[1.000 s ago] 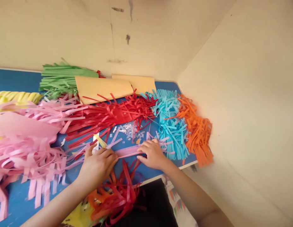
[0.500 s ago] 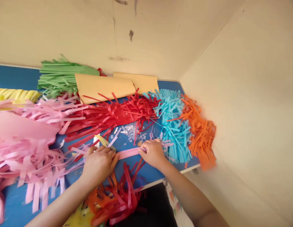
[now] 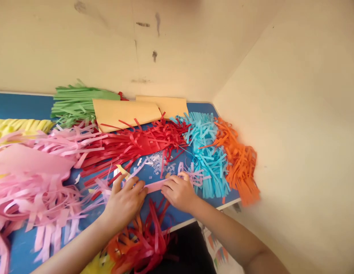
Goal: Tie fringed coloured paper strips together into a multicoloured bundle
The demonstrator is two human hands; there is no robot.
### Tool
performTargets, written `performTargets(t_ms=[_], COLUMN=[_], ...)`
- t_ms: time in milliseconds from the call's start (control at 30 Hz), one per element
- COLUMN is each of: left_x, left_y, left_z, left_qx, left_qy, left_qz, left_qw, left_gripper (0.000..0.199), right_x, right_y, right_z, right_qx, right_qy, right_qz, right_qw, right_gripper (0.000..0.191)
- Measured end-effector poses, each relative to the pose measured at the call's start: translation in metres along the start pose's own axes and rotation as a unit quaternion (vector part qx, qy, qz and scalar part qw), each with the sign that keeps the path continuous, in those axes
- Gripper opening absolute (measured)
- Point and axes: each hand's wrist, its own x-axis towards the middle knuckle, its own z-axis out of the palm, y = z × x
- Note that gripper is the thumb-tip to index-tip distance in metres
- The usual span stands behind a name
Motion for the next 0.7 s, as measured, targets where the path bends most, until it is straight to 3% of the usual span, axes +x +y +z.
performTargets(t_ms=[267, 467, 600, 700], left_x=[0.001, -0.019, -0.04, -0.043], left_y=[0.01, 0.0, -0.017, -0.024], left_z=[-0.001, 0.013, 0.031, 0.036], left_qx=[0.027, -0.021, -0.114, -0.147], left_qy=[-0.011, 0.028, 0.029, 0.042], left_qz=[-0.015, 0.0, -0.026, -0.057], left_qw=[0.999, 0.999, 0.993, 0.987], left_gripper=[0.027, 0.029, 0.029, 0.03], right_x=[0.02, 0.009, -0.008, -0.011], right_y=[-0.001, 0.0, 0.025, 0.039], right_z=[-0.003, 0.012, 0.018, 0.012], right_qx=[-0.017, -0.033, 0.027, 0.085], right_qy=[-0.024, 0.044, 0.079, 0.053], right_qz=[0.045, -0.024, 0.036, 0.093], right_qw=[0.999, 0.998, 0.996, 0.991], right_gripper=[0.016, 0.016, 0.014, 0.015])
